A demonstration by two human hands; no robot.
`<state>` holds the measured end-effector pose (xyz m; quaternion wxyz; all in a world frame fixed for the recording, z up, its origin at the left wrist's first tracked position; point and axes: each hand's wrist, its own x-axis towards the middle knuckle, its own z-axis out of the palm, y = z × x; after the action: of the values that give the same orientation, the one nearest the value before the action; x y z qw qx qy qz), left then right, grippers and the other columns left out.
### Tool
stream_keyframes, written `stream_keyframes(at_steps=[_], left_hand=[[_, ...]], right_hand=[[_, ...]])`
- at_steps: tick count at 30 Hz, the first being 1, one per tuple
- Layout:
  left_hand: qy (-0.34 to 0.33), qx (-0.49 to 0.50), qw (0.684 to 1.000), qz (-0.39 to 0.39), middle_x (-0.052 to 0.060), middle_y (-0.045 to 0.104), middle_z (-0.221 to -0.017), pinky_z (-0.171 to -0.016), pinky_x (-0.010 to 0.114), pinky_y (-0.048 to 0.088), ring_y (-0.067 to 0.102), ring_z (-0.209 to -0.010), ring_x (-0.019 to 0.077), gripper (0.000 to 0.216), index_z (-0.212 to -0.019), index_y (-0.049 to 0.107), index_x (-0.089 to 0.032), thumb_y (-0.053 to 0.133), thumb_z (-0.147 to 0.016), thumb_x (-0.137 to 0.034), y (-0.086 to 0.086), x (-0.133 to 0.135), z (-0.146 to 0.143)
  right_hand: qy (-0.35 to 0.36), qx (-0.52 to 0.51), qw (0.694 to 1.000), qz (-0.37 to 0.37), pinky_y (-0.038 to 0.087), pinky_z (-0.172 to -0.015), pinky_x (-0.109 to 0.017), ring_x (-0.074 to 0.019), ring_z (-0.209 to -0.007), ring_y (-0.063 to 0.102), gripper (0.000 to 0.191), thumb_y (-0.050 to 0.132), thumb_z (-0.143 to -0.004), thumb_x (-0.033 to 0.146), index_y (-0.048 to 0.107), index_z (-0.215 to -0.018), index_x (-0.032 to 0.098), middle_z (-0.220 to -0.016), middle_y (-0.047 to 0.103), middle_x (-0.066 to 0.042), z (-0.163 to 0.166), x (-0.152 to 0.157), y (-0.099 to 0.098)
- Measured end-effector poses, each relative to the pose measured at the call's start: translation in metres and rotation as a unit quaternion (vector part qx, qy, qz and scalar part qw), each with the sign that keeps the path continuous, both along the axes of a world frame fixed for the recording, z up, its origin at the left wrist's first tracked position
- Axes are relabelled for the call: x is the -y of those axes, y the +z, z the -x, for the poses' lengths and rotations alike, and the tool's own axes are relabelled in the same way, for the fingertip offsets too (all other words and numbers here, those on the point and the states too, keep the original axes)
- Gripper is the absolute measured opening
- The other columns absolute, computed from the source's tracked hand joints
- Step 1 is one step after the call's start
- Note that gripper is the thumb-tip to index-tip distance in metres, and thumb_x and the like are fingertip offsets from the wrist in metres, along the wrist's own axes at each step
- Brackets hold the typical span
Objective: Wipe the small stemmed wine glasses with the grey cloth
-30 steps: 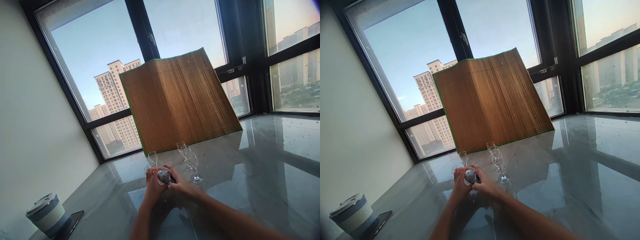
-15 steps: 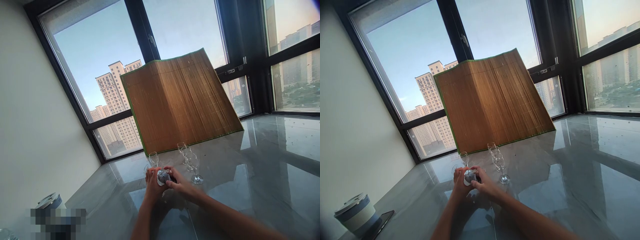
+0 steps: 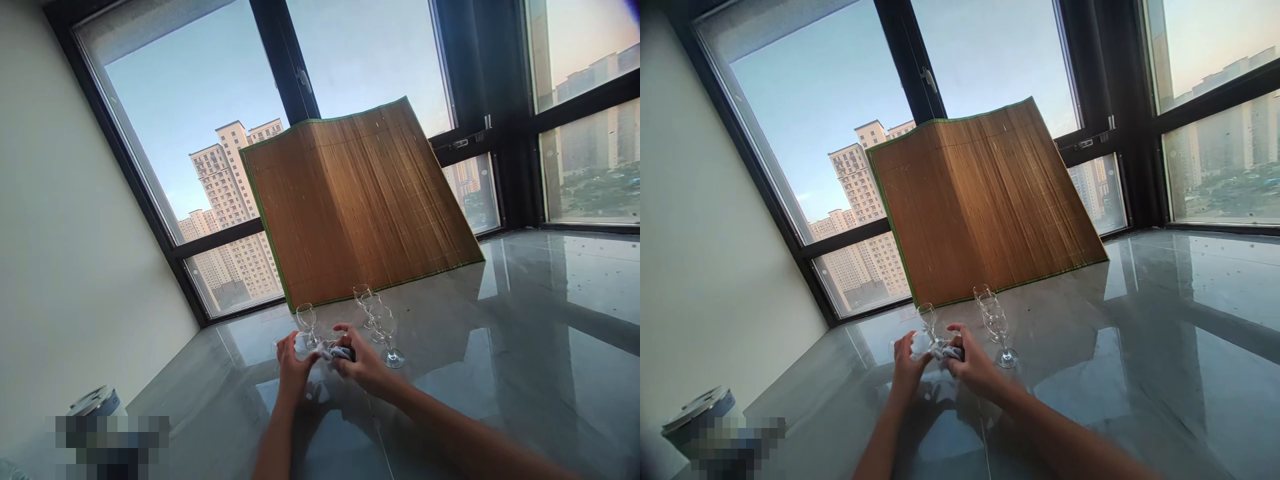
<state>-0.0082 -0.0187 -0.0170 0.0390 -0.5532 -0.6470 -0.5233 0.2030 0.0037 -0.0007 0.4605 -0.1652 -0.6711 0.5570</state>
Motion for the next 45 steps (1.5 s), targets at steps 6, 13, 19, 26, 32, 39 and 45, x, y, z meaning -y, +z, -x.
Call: stream_keyframes(at_steps=[6, 13, 19, 26, 32, 39, 45], left_hand=[[0.029, 0.185, 0.982, -0.023, 0.005, 0.056, -0.097, -0.074, 0.036, 0.053, 0.057, -0.076, 0.0170, 0.087, -0.123, 0.056, -0.017, 0.060, -0.066, -0.083, 0.012, 0.004, 0.005], [-0.134, 0.416, 0.899, 0.042, 0.013, 0.068, -0.104, -0.048, 0.023, 0.042, 0.054, -0.056, 0.0088, 0.081, -0.112, 0.057, -0.015, 0.050, -0.072, -0.085, 0.018, 0.009, -0.007], [-0.189, 0.305, 0.930, 0.083, 0.003, 0.059, -0.078, -0.044, 0.020, 0.026, 0.043, -0.056, 0.0088, 0.079, -0.110, 0.064, -0.014, 0.042, -0.079, -0.083, 0.016, 0.014, -0.025], [-0.246, 0.200, 0.943, 0.104, 0.011, 0.062, -0.109, -0.074, 0.032, 0.052, 0.061, -0.092, 0.0230, 0.075, -0.111, 0.070, -0.017, 0.049, -0.077, -0.082, 0.019, 0.016, -0.046], [-0.273, 0.215, 0.933, 0.094, 0.015, 0.064, -0.119, -0.092, 0.038, 0.052, 0.060, -0.113, 0.0324, 0.078, -0.115, 0.071, -0.017, 0.064, -0.068, -0.079, 0.017, 0.010, -0.056], [-0.234, 0.238, 0.941, 0.051, 0.010, 0.066, -0.100, -0.074, 0.033, 0.054, 0.065, -0.089, 0.0233, 0.074, -0.119, 0.064, -0.016, 0.060, -0.075, -0.076, 0.013, 0.007, -0.056], [-0.167, 0.102, 0.972, 0.132, 0.004, 0.063, -0.067, -0.061, 0.028, 0.040, 0.055, -0.062, 0.0160, 0.051, -0.074, 0.063, -0.017, 0.041, -0.091, -0.060, 0.007, 0.003, -0.058]], right_hand=[[-0.053, 0.070, 0.992, -0.087, 0.050, -0.081, -0.034, -0.0180, -0.084, 0.062, 0.066, 0.063, -0.075, 0.014, 0.042, -0.136, 0.023, -0.094, 0.064, -0.001, 0.003, 0.001, -0.016], [-0.078, 0.105, 0.983, -0.131, 0.039, -0.106, -0.049, -0.0273, -0.121, 0.057, 0.072, 0.068, -0.077, 0.025, 0.038, -0.143, 0.024, -0.128, 0.064, -0.011, -0.002, 0.005, -0.011], [-0.150, 0.106, 0.977, -0.113, 0.045, -0.099, -0.043, -0.0240, -0.110, 0.062, 0.061, 0.065, -0.077, 0.020, 0.043, -0.134, 0.024, -0.119, 0.066, -0.009, 0.009, -0.003, -0.017], [-0.107, 0.079, 0.987, -0.085, 0.051, -0.068, -0.032, -0.0150, -0.067, 0.062, 0.063, 0.066, -0.075, 0.018, 0.042, -0.133, 0.025, -0.106, 0.068, -0.003, 0.018, -0.010, -0.027], [-0.131, 0.070, 0.987, -0.069, 0.052, -0.064, -0.031, -0.0144, -0.061, 0.062, 0.062, 0.070, -0.077, 0.029, 0.044, -0.133, 0.022, -0.103, 0.073, -0.005, 0.018, -0.010, -0.021], [-0.224, 0.068, 0.971, -0.050, 0.052, -0.057, -0.029, -0.0153, -0.060, 0.063, 0.055, 0.062, -0.082, 0.030, 0.046, -0.134, 0.023, -0.102, 0.071, -0.005, 0.012, -0.014, -0.017], [-0.304, 0.107, 0.943, -0.084, 0.053, -0.069, -0.032, -0.0167, -0.065, 0.067, 0.053, 0.059, -0.082, 0.029, 0.047, -0.133, 0.022, -0.102, 0.070, -0.004, 0.009, -0.024, -0.019]])
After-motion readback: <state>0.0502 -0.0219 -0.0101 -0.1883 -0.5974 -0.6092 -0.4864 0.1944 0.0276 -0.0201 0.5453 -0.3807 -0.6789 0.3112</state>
